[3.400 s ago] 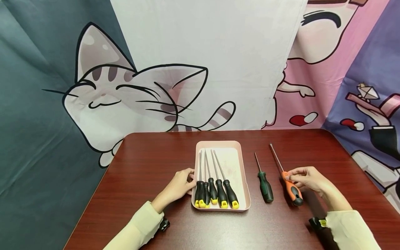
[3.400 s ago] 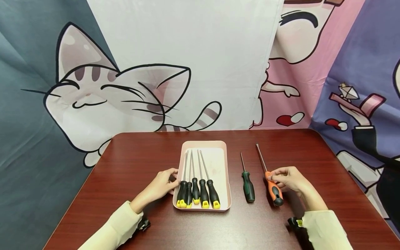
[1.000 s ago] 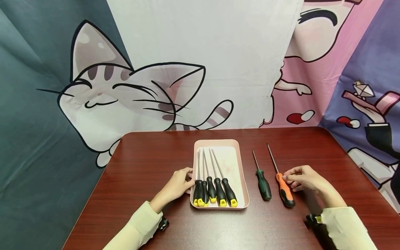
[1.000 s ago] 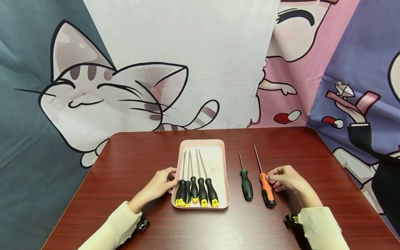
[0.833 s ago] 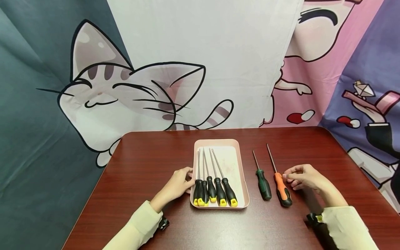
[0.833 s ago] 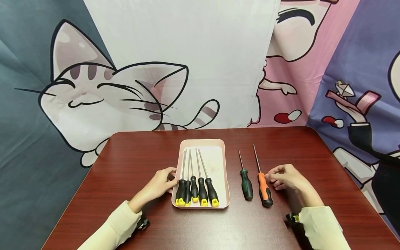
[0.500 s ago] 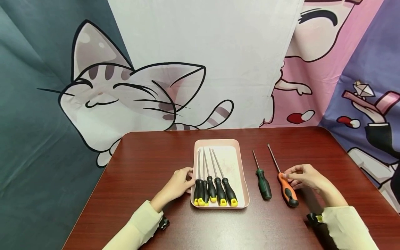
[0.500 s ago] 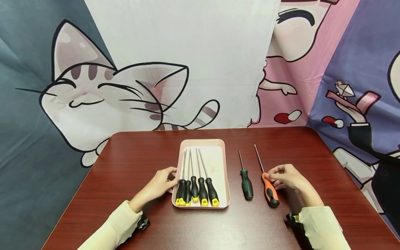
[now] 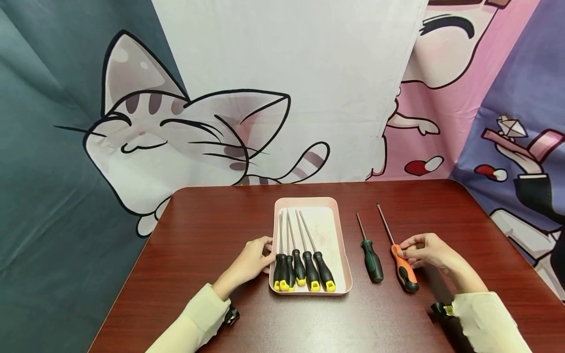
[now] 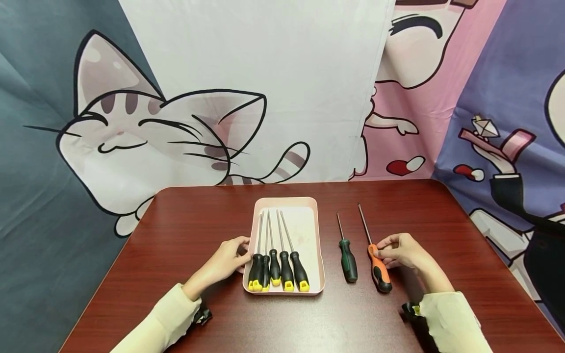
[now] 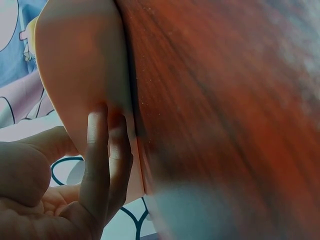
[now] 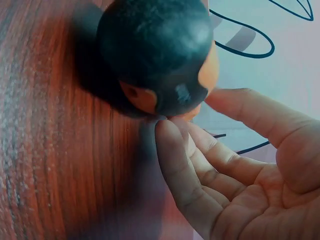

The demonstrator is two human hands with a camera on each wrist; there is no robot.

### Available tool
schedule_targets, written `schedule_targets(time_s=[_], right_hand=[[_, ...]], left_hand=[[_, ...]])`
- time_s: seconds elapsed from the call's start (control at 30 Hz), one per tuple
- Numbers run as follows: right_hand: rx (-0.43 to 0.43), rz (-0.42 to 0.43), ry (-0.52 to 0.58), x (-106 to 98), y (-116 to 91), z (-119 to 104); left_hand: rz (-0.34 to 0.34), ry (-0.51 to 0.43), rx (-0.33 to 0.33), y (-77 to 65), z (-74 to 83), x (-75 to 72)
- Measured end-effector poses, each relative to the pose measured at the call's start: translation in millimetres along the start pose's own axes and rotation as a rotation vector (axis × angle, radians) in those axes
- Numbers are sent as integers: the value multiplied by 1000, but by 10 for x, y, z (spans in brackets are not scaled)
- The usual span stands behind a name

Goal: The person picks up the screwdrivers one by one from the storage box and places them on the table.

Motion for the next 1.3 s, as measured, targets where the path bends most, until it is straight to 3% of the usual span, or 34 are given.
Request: schedule_targets(time_s=[0.63, 1.3], right_hand=[[-11, -12, 7, 38, 4, -29], [1, 41, 22, -4, -3, -54]], left_hand=[[-3, 6, 12, -12, -6, 0], [1, 21, 12, -5, -4, 1]])
Point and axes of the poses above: each hand's wrist, its own y-axis towards the middle knuckle, its own x-axis out of the palm, z = x × y, the point moved 5 cm from there along y, towards the middle knuckle, and after that the axes turned 10 degrees about -y, right-handed, at the moved point
